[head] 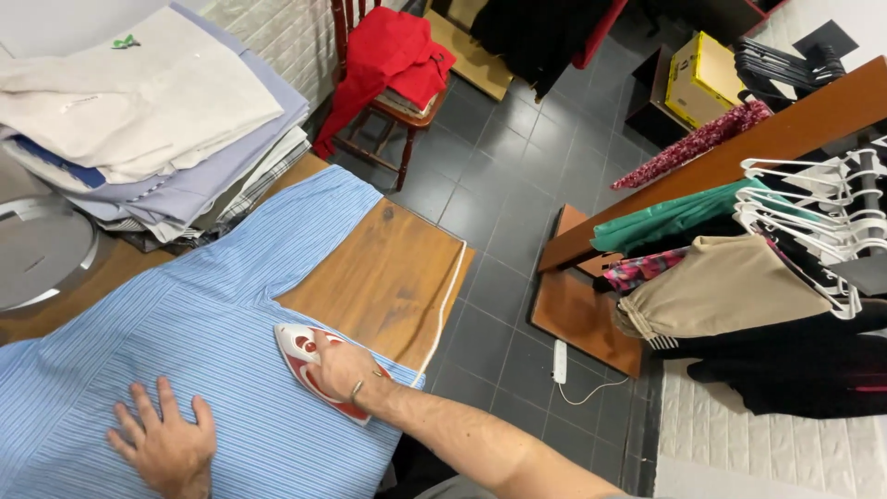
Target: A person uses an iron to remove wrinkles from a blue striped button-down shirt on a wooden table.
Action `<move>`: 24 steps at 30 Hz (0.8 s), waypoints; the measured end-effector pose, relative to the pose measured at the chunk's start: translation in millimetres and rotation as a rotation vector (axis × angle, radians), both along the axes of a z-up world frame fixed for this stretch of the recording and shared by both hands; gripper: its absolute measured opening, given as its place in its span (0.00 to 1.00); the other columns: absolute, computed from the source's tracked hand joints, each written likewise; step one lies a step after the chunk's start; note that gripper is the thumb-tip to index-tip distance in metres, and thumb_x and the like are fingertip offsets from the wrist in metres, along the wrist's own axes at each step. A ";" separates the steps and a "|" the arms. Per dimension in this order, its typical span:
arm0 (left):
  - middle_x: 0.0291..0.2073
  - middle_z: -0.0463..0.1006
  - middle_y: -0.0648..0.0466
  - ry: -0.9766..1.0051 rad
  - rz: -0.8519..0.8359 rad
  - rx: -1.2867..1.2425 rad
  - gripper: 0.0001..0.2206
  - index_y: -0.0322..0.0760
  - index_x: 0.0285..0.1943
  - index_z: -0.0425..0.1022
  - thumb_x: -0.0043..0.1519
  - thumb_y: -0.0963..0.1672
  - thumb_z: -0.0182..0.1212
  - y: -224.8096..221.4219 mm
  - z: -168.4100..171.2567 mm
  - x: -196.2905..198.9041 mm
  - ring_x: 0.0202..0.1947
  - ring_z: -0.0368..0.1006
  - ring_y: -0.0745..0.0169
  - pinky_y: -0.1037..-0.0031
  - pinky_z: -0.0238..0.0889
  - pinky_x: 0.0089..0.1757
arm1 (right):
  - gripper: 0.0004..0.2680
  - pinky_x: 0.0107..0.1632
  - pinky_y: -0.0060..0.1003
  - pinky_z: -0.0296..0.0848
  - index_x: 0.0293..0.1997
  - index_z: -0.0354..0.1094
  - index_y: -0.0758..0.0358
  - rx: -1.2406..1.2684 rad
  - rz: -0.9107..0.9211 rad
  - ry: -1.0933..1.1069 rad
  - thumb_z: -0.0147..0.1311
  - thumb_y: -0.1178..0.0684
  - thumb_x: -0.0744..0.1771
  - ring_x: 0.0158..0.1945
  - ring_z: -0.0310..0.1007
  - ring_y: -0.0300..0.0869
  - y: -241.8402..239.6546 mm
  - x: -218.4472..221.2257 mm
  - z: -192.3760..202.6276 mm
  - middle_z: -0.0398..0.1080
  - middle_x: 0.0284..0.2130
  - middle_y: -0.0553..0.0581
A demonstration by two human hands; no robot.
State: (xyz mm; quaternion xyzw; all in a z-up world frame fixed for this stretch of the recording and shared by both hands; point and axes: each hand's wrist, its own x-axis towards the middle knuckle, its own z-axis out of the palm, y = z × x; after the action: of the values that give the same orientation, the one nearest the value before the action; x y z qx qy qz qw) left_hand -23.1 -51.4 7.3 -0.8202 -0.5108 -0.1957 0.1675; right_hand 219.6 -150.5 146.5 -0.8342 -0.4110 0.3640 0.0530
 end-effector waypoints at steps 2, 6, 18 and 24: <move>0.74 0.80 0.42 -0.025 -0.017 -0.014 0.28 0.42 0.75 0.83 0.66 0.53 0.60 -0.3 0.7 0.4 0.73 0.73 0.37 0.47 0.62 0.64 | 0.23 0.32 0.62 0.71 0.72 0.47 0.60 -0.048 0.054 -0.032 0.41 0.42 0.69 0.36 0.74 0.65 -11.2 -0.1 6.7 0.75 0.34 0.68; 0.72 0.82 0.46 0.010 0.014 0.021 0.27 0.45 0.73 0.84 0.66 0.53 0.60 -0.7 1.6 1.6 0.72 0.74 0.40 0.49 0.64 0.64 | 0.22 0.31 0.65 0.71 0.71 0.46 0.60 -0.052 0.052 -0.030 0.40 0.44 0.69 0.35 0.74 0.66 0.9 0.9 -9.4 0.74 0.33 0.69; 0.74 0.74 0.35 -0.097 -0.062 -0.164 0.29 0.34 0.76 0.78 0.67 0.50 0.60 -1.2 7.8 -1.1 0.73 0.65 0.29 0.39 0.54 0.64 | 0.23 0.41 0.62 0.73 0.74 0.46 0.61 -0.036 0.048 -0.050 0.41 0.45 0.69 0.39 0.75 0.65 -30.0 9.5 1.3 0.76 0.35 0.69; 0.72 0.75 0.35 -0.136 -0.083 -0.118 0.26 0.33 0.72 0.81 0.65 0.48 0.64 -0.3 4.4 -2.0 0.70 0.68 0.27 0.38 0.57 0.62 | 0.27 0.51 0.59 0.70 0.77 0.43 0.55 -0.087 0.025 -0.024 0.43 0.41 0.68 0.48 0.73 0.69 -77.7 20.7 -3.7 0.75 0.43 0.73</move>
State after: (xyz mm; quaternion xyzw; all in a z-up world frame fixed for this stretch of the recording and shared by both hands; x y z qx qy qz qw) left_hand -25.1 -51.7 11.7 -0.8338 -0.4973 -0.2275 0.0756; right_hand 240.3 -228.2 142.8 -0.8347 -0.4057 0.3722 0.0070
